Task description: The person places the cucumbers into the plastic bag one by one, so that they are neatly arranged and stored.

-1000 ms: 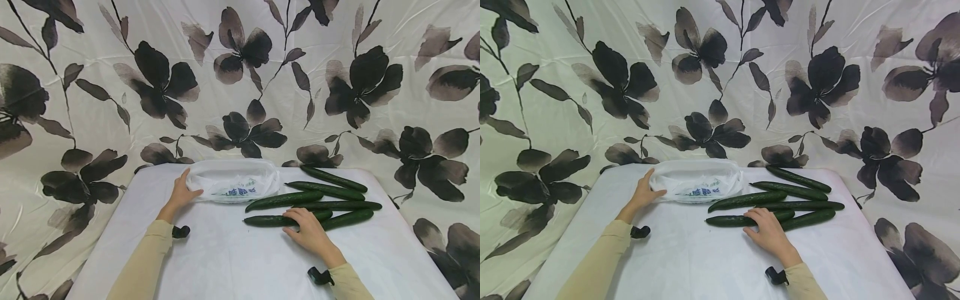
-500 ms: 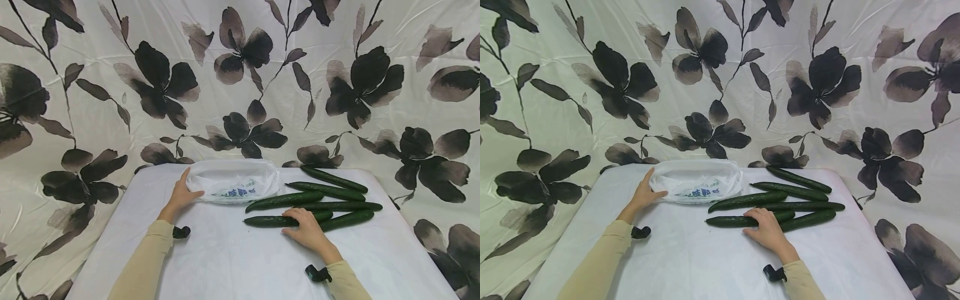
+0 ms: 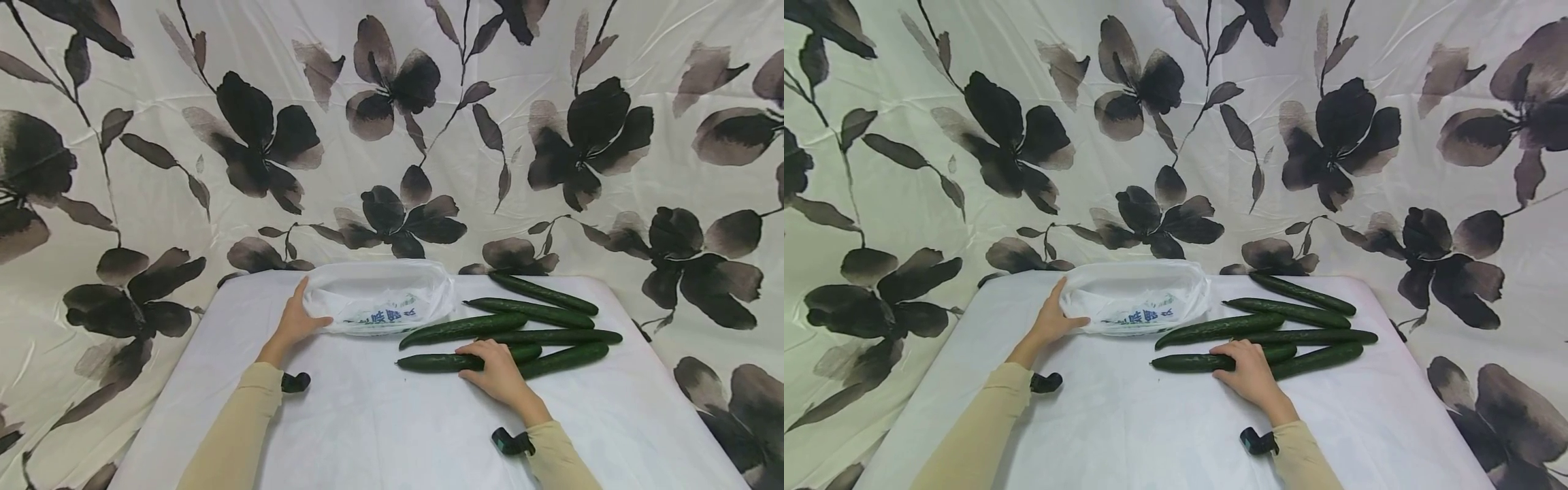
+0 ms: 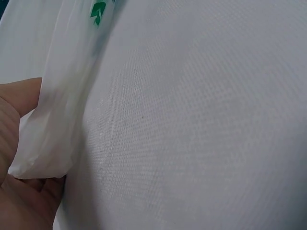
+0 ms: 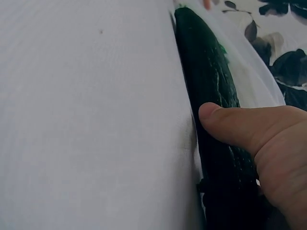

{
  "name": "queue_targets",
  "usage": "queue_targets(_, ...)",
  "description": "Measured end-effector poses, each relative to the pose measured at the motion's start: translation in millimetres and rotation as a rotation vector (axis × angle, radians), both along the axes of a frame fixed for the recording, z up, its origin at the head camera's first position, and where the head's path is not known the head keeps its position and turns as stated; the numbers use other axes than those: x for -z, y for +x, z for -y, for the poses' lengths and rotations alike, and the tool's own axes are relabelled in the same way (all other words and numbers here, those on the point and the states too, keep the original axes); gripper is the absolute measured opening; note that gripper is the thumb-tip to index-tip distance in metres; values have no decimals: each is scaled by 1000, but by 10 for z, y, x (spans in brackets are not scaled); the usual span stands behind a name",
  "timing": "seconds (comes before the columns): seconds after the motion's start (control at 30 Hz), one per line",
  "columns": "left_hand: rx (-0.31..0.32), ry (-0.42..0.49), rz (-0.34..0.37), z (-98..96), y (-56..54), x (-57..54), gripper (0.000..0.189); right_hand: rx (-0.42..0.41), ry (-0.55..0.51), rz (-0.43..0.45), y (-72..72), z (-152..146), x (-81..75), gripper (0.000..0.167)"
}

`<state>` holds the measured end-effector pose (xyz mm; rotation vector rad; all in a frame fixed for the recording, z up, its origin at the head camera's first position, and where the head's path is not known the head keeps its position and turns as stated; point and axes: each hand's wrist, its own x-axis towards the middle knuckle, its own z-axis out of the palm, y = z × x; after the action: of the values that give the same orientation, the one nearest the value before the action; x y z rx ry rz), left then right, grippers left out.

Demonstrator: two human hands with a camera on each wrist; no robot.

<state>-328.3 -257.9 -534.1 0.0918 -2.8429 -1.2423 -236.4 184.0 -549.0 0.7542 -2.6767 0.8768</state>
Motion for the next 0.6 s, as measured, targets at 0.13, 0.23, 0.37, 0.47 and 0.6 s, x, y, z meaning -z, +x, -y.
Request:
queue_targets(0.13,2,-11,-18,-17,-19,41,120,11,25,-17,-19,8,11,43)
queue_targets(0.23,-2,-19,-31,-8,-12,52,120,16,48,-27,-31,31,13,43)
queue_targets(0.37,-9,-29,-36,3,10,69,120,12,70,-34,-29,47,20,41)
queue_targets(0.47,-10,-42,-25,4,19,82,121,5,75,-40,-18,45,21,40)
queue_targets(0.6,-17,-59,-8,-14,0,81,121,5,81,-56,-9,36,16,39)
